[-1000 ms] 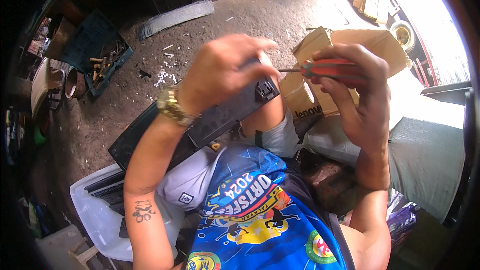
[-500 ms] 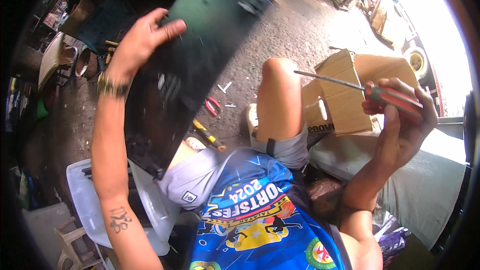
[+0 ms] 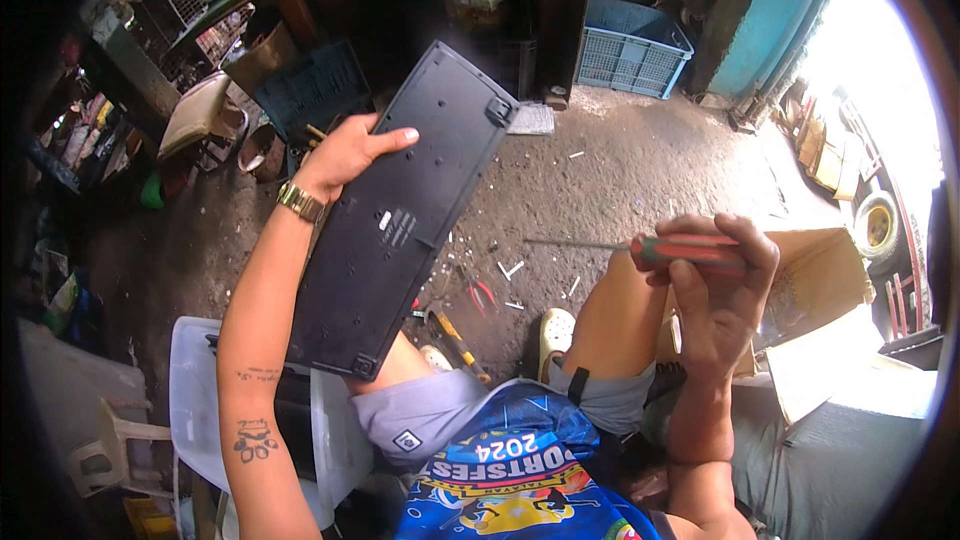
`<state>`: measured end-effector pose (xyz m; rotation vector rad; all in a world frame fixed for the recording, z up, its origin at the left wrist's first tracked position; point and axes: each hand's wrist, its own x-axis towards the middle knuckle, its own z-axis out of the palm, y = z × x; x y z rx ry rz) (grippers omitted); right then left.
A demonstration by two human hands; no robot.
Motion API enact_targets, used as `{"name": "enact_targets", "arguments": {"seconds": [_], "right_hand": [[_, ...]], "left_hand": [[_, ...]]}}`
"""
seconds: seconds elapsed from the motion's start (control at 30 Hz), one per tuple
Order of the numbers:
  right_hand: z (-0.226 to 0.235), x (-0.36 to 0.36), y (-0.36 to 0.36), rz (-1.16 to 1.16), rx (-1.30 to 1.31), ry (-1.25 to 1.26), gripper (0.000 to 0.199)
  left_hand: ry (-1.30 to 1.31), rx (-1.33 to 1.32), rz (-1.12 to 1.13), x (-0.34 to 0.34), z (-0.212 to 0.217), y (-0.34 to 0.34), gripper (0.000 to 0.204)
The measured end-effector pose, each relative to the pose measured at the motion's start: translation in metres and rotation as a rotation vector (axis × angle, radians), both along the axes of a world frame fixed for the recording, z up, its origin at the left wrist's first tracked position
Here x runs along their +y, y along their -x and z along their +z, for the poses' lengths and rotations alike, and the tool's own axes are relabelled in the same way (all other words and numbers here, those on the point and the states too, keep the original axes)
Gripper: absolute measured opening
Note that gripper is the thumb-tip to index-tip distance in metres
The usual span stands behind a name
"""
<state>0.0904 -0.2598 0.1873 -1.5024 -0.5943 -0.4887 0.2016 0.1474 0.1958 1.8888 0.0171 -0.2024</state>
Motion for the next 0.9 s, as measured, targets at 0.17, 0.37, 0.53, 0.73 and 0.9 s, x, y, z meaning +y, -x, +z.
{"name": "enact_targets", "arguments": {"seconds": [0.17,0.37,0.53,0.73,0.9], "right_hand": [[0.025,0.053,-0.057,-0.179,-0.632,-0.168,0.047],[0.03,0.046,-0.082,-0.266,-0.534,0.154,0.042],[0.027,0.044,-0.067,-0.075,-0.436,-0.2,0.037],[-0.052,0.046,-0.085,-0.016,0.182,-0.166,0.034],[-0.1,-0.001,-0.096,-0.182,0.544,-0.112,0.03]], "left_hand": [[0.068,-0.138,-0.1,-0.045,0.027,0.023,0.035],[0.367,-0.227,0.142,-0.062,0.022,0.014,0.033],[0.453,-0.398,0.409,-0.055,-0.032,0.013,0.037],[0.242,-0.302,0.67,-0.061,-0.162,0.005,0.029],[0.272,-0.123,0.866,-0.043,-0.245,0.039,0.023]]}}
